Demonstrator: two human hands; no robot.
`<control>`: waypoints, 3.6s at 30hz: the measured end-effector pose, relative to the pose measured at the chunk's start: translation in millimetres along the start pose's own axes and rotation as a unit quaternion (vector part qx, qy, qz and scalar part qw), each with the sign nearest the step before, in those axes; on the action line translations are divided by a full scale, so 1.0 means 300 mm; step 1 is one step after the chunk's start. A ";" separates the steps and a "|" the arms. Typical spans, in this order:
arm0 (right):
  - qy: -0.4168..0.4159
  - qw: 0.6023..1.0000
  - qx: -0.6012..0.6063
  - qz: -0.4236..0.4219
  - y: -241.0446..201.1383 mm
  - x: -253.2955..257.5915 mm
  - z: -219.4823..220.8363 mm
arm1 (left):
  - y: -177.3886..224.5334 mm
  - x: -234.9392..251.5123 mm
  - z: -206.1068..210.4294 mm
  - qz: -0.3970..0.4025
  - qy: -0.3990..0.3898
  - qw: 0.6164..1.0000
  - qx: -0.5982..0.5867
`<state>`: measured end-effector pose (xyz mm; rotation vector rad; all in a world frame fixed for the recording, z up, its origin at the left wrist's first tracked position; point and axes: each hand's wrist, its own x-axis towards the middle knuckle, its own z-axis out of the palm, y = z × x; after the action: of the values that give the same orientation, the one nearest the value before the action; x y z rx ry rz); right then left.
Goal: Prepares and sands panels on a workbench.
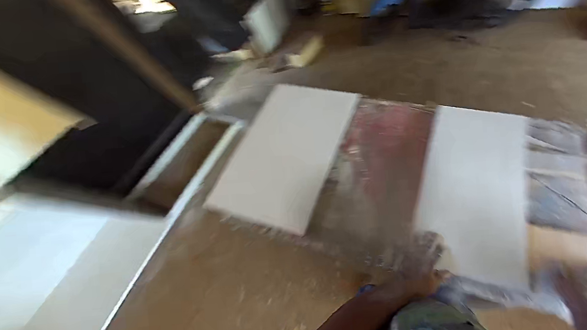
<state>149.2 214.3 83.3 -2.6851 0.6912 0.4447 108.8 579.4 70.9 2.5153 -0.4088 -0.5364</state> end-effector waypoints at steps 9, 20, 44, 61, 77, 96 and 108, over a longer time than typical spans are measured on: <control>0.118 0.990 0.067 0.036 -0.011 -0.077 0.128 | 0.022 0.314 0.005 0.120 0.051 0.984 0.122; 0.104 0.986 0.110 -0.075 0.169 -0.205 0.228 | -0.079 0.459 -0.071 0.000 0.117 0.981 0.158; 0.077 0.984 0.159 -0.024 -0.251 -0.137 -0.086 | -0.066 0.495 -0.049 -0.033 0.158 0.975 0.156; 0.024 0.952 -0.139 -0.273 -0.631 0.373 0.128 | -0.090 0.495 -0.041 0.061 0.183 0.968 0.161; 0.118 0.953 -0.144 -0.238 -0.758 0.664 0.003 | -0.100 0.489 -0.031 0.048 0.201 0.963 0.174; 0.103 0.937 -0.121 -0.311 -0.524 0.346 0.138 | -0.095 0.485 -0.038 0.045 0.179 0.970 0.156; 0.071 0.939 -0.163 -0.294 -0.766 0.761 0.046 | -0.092 0.495 -0.038 0.038 0.185 0.971 0.146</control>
<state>453.7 317.0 39.8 -3.0663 -0.1954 0.2186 248.7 549.4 21.4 2.7868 -0.4635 0.0315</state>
